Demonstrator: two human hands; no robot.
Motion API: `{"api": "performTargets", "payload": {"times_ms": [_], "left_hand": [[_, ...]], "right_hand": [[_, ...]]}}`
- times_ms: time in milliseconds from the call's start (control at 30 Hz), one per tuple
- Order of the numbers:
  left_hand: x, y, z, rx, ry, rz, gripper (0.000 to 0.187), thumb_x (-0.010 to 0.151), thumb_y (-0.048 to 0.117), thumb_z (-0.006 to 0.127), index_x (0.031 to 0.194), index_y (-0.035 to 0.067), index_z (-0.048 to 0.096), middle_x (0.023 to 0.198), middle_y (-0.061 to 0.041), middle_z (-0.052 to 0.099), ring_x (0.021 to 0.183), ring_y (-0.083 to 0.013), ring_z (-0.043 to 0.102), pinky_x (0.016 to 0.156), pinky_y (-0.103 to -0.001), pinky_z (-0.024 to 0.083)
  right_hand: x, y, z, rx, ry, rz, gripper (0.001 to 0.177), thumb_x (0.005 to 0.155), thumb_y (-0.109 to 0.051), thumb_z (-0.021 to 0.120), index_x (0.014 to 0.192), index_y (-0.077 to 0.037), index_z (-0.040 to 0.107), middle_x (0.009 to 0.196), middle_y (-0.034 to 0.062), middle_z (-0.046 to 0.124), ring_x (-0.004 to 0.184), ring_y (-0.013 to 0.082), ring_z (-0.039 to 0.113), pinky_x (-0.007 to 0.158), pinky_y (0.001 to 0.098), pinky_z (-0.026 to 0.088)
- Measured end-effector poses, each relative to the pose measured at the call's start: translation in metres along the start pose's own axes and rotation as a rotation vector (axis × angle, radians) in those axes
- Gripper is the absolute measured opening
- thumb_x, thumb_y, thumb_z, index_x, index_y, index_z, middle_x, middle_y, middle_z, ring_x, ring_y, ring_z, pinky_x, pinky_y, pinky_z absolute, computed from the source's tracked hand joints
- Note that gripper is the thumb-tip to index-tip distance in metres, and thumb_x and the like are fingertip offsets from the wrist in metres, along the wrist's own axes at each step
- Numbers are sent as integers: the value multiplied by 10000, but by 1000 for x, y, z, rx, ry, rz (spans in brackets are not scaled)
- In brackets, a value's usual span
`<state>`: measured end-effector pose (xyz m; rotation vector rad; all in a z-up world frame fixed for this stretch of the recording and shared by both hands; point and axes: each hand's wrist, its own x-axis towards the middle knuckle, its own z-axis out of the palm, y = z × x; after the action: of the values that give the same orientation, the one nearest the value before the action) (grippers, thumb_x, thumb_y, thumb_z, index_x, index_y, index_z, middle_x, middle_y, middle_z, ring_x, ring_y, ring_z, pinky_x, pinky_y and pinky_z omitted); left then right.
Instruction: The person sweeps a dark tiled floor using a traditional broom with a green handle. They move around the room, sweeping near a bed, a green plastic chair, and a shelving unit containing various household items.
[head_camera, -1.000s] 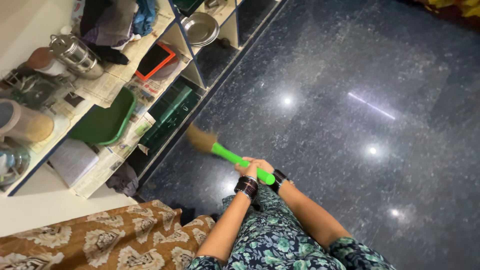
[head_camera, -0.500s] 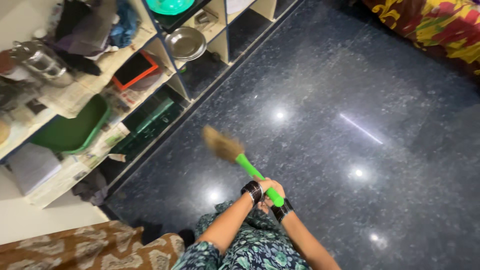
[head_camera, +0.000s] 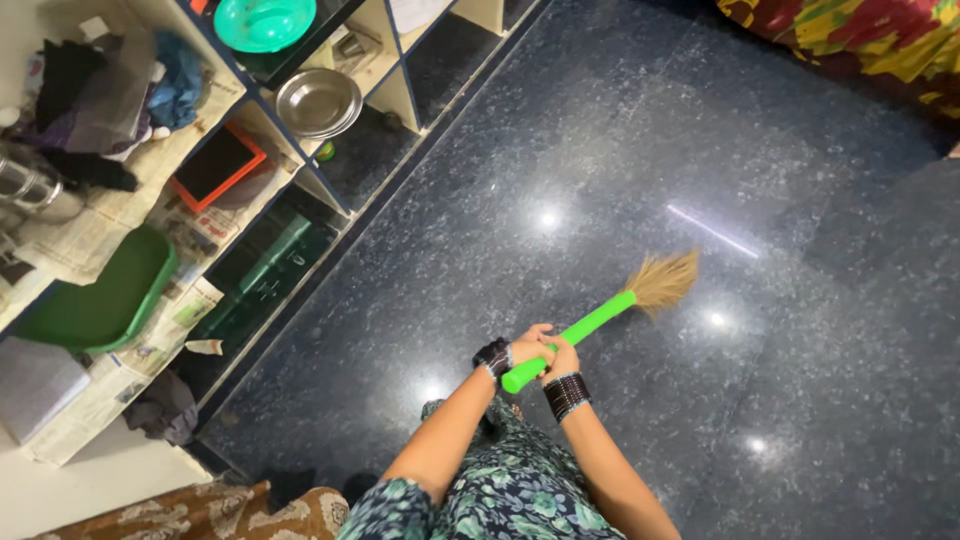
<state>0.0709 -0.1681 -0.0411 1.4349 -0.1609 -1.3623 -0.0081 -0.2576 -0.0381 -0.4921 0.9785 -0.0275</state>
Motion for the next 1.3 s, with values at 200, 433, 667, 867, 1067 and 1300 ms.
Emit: {"api": "performTargets", "payload": {"times_ms": [200,433,667,867,1067,1300], "left_hand": [[-15,-12,-1,-192,310,120,887,650,-27,719,1414,55,276,904,-211,624,532,-265,640,444,-419,549],[-36,-26,-4,-567,614,102,174,736,9,679,830,-83,565,681,-227,617,506,-315,648,449,-411,562],[-99,-46,-96,-965,694,-36,125,687,68,537,725,-47,571,670,-220,675,522,-359,654,514,-438,558],[-107,-82,-105,-745,802,-93,100,754,75,646,734,36,555,650,-136,596,510,-281,587,477,-402,488],[-47,-66,-3,-200,475,-249,119,757,45,662,827,46,565,686,-134,617,548,-267,610,499,-393,508],[-16,-42,80,103,137,-137,207,761,11,682,934,57,577,728,-132,642,591,-252,637,525,-384,532]], "right_hand": [[12,-1,18,-4,-355,192,194,894,-257,652,929,-66,662,800,76,701,576,208,649,420,317,485],[21,16,46,-188,-772,543,311,960,-318,647,1087,-34,640,933,103,677,698,196,643,595,328,543],[13,58,62,-465,-551,496,413,955,-341,620,1309,-132,583,1295,85,639,1083,240,628,932,421,541],[10,32,31,-339,-513,446,547,956,-341,576,1462,-153,491,1432,132,589,1209,294,606,1011,473,521],[8,-17,-18,-217,-374,293,533,945,-323,558,1443,-136,518,1444,144,586,1251,320,582,1047,483,486],[-8,-30,-58,-203,-13,213,481,928,-324,617,1359,-116,561,1350,124,595,1240,329,545,1068,578,456]]}}
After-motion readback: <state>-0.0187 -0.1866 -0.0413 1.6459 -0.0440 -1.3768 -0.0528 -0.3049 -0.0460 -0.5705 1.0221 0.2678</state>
